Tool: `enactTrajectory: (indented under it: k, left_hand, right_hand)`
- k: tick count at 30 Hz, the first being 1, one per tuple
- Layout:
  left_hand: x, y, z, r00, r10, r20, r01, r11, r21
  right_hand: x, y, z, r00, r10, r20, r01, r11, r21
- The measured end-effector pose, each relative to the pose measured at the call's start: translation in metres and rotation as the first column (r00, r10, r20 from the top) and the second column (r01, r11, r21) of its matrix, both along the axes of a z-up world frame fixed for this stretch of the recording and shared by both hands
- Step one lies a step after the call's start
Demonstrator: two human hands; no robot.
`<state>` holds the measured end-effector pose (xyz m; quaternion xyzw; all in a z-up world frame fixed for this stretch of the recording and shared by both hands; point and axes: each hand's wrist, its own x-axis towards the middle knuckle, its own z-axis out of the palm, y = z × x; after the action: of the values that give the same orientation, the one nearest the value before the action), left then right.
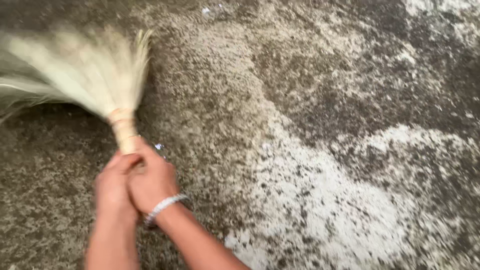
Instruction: The person sweeps a rough concrete floor using a small hand broom.
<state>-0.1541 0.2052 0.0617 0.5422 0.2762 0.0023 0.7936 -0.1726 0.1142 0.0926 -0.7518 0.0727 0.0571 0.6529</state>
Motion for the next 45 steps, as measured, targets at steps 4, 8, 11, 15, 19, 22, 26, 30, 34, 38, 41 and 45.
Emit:
enactTrajectory:
  k: [4, 8, 11, 15, 19, 22, 26, 30, 34, 38, 41, 45]
  left_hand:
    - [0.033, -0.1, 0.0, 0.927, -0.366, 0.083, 0.355, 0.927, 0.122]
    - [0.038, -0.23, 0.006, 0.669, -0.737, 0.098, 0.743, 0.661, -0.1]
    - [0.028, -0.249, -0.014, 0.57, -0.82, 0.048, 0.819, 0.564, -0.103]
    - [0.011, -0.127, -0.075, 0.827, -0.562, -0.033, 0.52, 0.785, -0.338]
    - [0.004, -0.004, -0.111, 0.962, -0.243, 0.126, 0.264, 0.944, -0.199]
    - [0.007, 0.03, -0.089, 0.976, 0.143, 0.167, -0.057, 0.898, -0.436]
    - [0.026, -0.055, -0.043, 0.99, -0.078, 0.118, 0.079, 0.997, -0.003]
    - [0.005, -0.149, 0.002, 0.896, -0.398, 0.197, 0.44, 0.858, -0.265]
    - [-0.003, -0.162, -0.001, 0.8, -0.593, 0.092, 0.598, 0.774, -0.207]
    - [-0.003, -0.099, -0.054, 0.95, -0.284, 0.127, 0.31, 0.828, -0.467]
    - [-0.004, -0.033, -0.066, 0.996, -0.05, 0.071, 0.065, 0.97, -0.236]
    - [-0.003, -0.018, -0.017, 0.977, 0.205, 0.059, -0.19, 0.961, -0.199]
  right_hand:
    - [0.002, -0.071, -0.011, 0.818, -0.469, 0.333, 0.447, 0.883, 0.145]
    - [0.012, -0.155, -0.042, 0.671, -0.692, 0.268, 0.598, 0.718, 0.356]
    - [-0.01, -0.184, -0.074, 0.479, -0.843, 0.244, 0.839, 0.521, 0.155]
    - [-0.016, -0.076, -0.087, 0.672, -0.734, 0.099, 0.711, 0.677, 0.191]
    - [-0.019, 0.027, -0.056, 0.986, -0.162, 0.029, 0.165, 0.98, -0.114]
    - [-0.001, 0.03, -0.033, 0.998, 0.036, 0.06, -0.024, 0.98, -0.198]
    - [0.0, -0.034, -0.014, 0.987, -0.115, 0.114, 0.127, 0.986, -0.105]
    - [-0.027, -0.101, -0.009, 0.809, -0.502, 0.305, 0.557, 0.82, -0.128]
    - [-0.039, -0.104, -0.029, 0.613, -0.788, 0.049, 0.79, 0.613, -0.021]
    - [-0.028, -0.057, -0.07, 0.845, -0.505, 0.176, 0.535, 0.799, -0.276]
    - [-0.01, 0.001, -0.085, 0.937, -0.349, -0.019, 0.328, 0.897, -0.296]
    - [0.007, 0.009, -0.075, 0.992, -0.071, 0.106, 0.058, 0.99, 0.126]
